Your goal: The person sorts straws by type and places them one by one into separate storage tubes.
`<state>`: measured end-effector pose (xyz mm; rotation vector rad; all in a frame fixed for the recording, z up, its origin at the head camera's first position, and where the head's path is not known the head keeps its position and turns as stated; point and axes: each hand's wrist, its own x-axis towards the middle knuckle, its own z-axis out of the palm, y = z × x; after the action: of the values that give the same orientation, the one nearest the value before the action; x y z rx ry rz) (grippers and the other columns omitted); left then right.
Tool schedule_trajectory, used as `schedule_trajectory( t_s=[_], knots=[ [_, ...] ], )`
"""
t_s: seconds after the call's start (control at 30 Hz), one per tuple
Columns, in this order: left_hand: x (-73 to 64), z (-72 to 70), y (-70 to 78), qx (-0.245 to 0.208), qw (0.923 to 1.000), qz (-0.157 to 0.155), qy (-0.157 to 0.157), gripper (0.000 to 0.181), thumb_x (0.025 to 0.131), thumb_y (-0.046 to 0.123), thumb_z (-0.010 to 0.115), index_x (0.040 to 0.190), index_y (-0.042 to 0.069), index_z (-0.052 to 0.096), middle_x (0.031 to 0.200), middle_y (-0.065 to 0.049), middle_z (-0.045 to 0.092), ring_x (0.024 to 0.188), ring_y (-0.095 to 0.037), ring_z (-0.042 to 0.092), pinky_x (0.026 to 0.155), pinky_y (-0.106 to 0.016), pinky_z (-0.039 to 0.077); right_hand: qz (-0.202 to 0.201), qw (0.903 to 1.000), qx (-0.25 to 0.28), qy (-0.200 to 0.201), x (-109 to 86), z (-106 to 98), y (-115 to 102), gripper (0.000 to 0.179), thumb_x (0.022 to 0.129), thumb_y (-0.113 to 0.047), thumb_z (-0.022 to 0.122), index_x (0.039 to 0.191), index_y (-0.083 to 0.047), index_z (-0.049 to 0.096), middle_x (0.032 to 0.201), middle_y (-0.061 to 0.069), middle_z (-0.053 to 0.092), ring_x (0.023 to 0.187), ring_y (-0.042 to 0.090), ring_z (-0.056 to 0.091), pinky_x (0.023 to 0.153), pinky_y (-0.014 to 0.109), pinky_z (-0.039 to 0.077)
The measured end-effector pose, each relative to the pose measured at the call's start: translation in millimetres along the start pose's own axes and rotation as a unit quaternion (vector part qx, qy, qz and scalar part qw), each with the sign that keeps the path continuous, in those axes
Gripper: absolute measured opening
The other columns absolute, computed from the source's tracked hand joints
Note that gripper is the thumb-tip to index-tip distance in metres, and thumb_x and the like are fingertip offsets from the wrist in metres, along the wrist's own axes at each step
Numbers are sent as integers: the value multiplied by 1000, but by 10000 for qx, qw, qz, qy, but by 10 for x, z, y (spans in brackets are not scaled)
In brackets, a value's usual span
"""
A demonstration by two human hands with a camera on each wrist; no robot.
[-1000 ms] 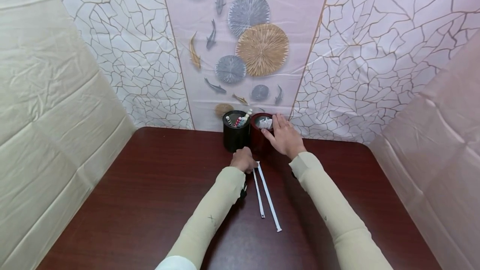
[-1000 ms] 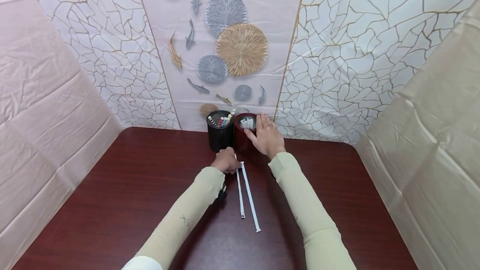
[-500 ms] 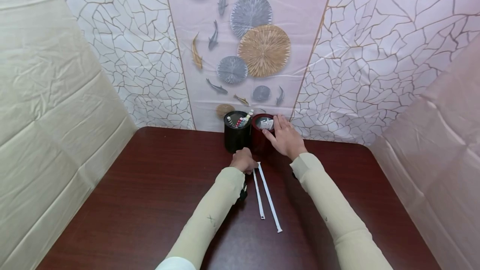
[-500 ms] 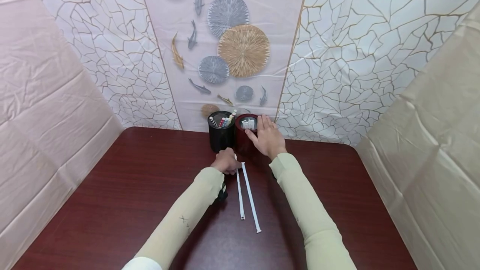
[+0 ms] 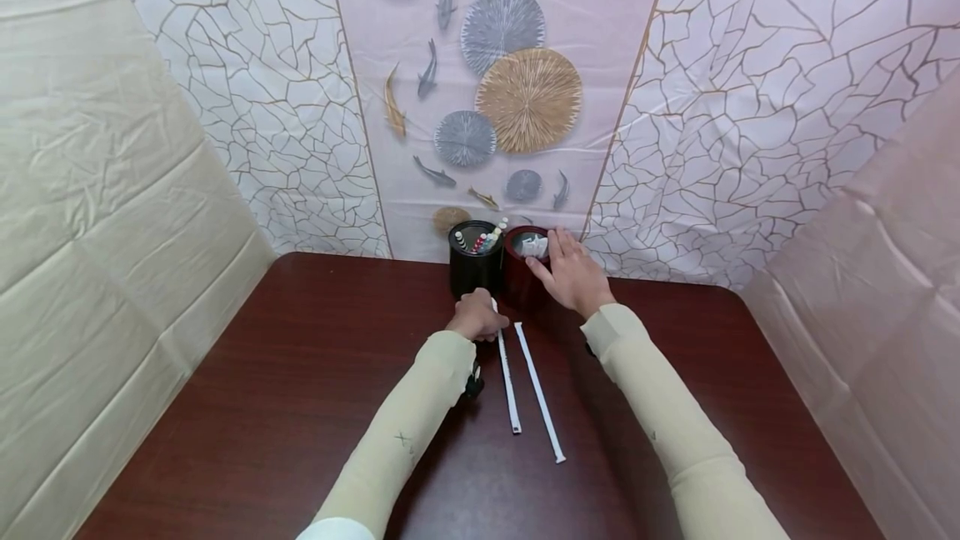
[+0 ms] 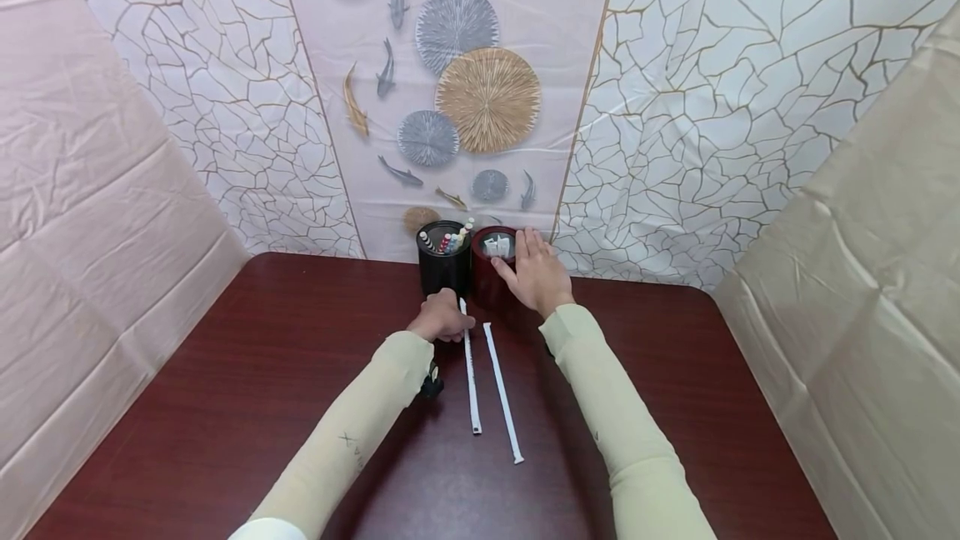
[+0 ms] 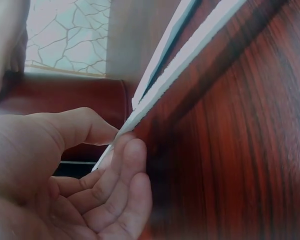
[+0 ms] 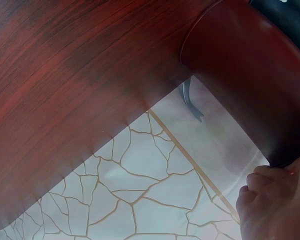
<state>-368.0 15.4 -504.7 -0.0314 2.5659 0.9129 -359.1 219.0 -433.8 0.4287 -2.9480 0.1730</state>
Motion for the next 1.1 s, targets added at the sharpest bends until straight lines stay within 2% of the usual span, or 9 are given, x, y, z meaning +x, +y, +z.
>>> schedule_trajectory(
  t_s=[0.2,0.3,0.47,0.5,0.57,0.6,0.77,0.83,1.1],
  knots=[
    [-340,-198,43,-106,9996,168,184,25,96,26,73,87,3,70,65,-7,73,62,-22,71,58,-34,60,-15,10000,8,49,5,2,-6,88,112,-60,29,164,10,20,173,29,21,163,43,22,133,54,24],
    [-284,-204,-39,-164,9989,264,337,26,95,29,75,85,5,69,64,-5,73,62,-20,72,60,-33,61,-2,10000,16,35,2,1,-7,88,111,-61,29,164,9,20,173,29,21,163,42,21,133,53,24],
    [-377,-302,-59,-290,9985,218,400,25,97,28,74,90,4,68,71,-7,77,70,-22,75,69,-36,64,4,10000,44,48,-1,-6,-12,89,111,-61,30,165,9,20,173,28,21,163,42,21,133,53,24],
    [-484,-368,-8,-294,9988,147,362,23,97,24,73,91,3,69,73,-10,78,74,-25,77,72,-38,65,1,10000,51,59,0,-6,-14,89,111,-61,30,164,9,21,173,28,21,163,42,22,133,53,24],
    [-545,-420,-24,-282,9986,236,392,22,98,24,72,91,3,69,72,-9,77,73,-24,76,71,-36,63,-4,9999,58,81,0,-5,-11,89,111,-61,30,164,9,21,173,29,22,163,42,22,133,53,24],
    [-412,-396,-119,-272,9979,371,448,25,97,28,73,90,4,69,69,-5,76,70,-21,75,67,-33,61,-5,9999,61,82,-1,-5,-11,89,111,-61,30,164,9,21,173,29,22,163,42,22,133,53,24],
    [-534,-511,-151,-190,9942,757,745,26,96,28,73,85,5,70,64,-3,75,66,-19,73,66,-32,54,-12,10000,40,78,2,-3,-10,88,112,-60,30,164,10,20,173,29,21,163,42,22,133,54,23],
    [-723,-598,-67,-91,9926,802,906,25,95,25,72,82,4,72,66,-6,76,68,-20,74,71,-34,54,-31,9999,19,107,4,-1,-10,88,112,-59,30,164,11,20,172,30,22,162,43,22,132,54,24],
    [-882,-783,-8,257,9834,1088,1426,30,96,27,74,73,9,75,67,-3,77,81,-23,74,96,-44,56,-93,9998,-18,178,7,2,-18,87,112,-58,31,163,12,22,171,31,24,161,44,24,132,55,25]
  ],
)
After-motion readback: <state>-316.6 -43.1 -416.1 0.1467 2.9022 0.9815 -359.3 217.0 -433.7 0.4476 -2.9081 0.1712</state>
